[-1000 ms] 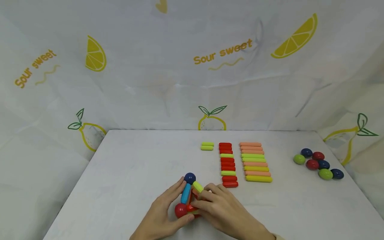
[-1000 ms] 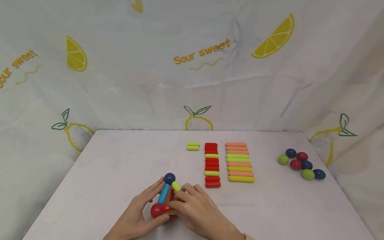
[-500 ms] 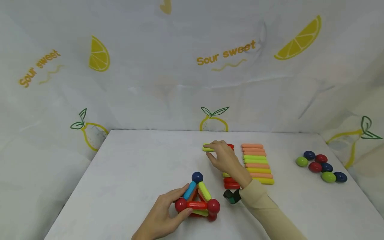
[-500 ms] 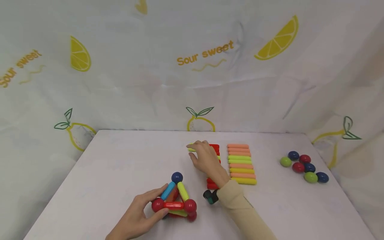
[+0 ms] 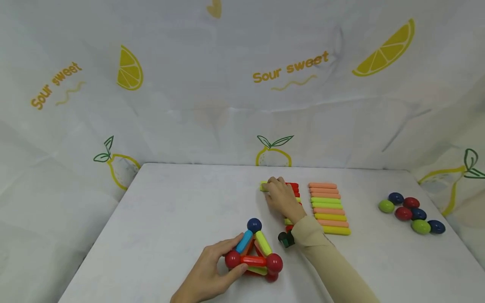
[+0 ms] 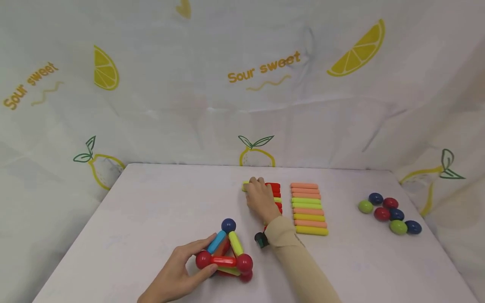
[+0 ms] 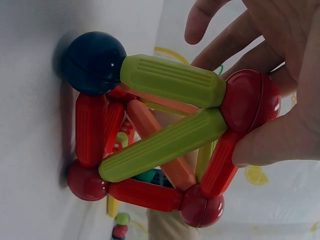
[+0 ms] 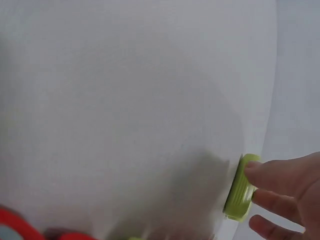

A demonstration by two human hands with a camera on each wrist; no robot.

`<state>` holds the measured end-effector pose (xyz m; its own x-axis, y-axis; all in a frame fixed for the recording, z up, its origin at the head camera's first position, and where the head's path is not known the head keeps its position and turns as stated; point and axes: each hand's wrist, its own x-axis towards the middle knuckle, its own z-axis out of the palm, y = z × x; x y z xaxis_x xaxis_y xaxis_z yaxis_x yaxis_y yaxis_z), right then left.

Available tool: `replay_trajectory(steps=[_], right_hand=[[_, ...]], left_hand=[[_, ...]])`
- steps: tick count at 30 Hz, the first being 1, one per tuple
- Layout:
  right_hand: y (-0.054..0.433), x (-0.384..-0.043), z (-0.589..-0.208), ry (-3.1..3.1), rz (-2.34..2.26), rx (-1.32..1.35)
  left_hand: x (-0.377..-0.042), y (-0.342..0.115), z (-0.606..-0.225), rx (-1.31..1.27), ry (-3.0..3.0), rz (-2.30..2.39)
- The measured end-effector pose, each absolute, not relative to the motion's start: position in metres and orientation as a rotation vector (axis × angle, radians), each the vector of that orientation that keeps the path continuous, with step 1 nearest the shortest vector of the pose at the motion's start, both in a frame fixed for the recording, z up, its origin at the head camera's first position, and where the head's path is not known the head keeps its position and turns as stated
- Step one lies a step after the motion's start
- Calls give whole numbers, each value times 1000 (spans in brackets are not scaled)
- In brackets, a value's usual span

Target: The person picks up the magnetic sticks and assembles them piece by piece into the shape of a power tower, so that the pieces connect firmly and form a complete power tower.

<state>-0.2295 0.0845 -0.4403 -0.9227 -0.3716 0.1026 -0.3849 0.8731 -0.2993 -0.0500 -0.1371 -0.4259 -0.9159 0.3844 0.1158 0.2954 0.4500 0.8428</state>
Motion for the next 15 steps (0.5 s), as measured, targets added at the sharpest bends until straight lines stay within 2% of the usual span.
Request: replay_trajectory(steps=[15], right_hand=[[80, -222, -436, -3149, 818, 517]], left_hand=[[-52, -134, -427, 623, 2550, 1493]])
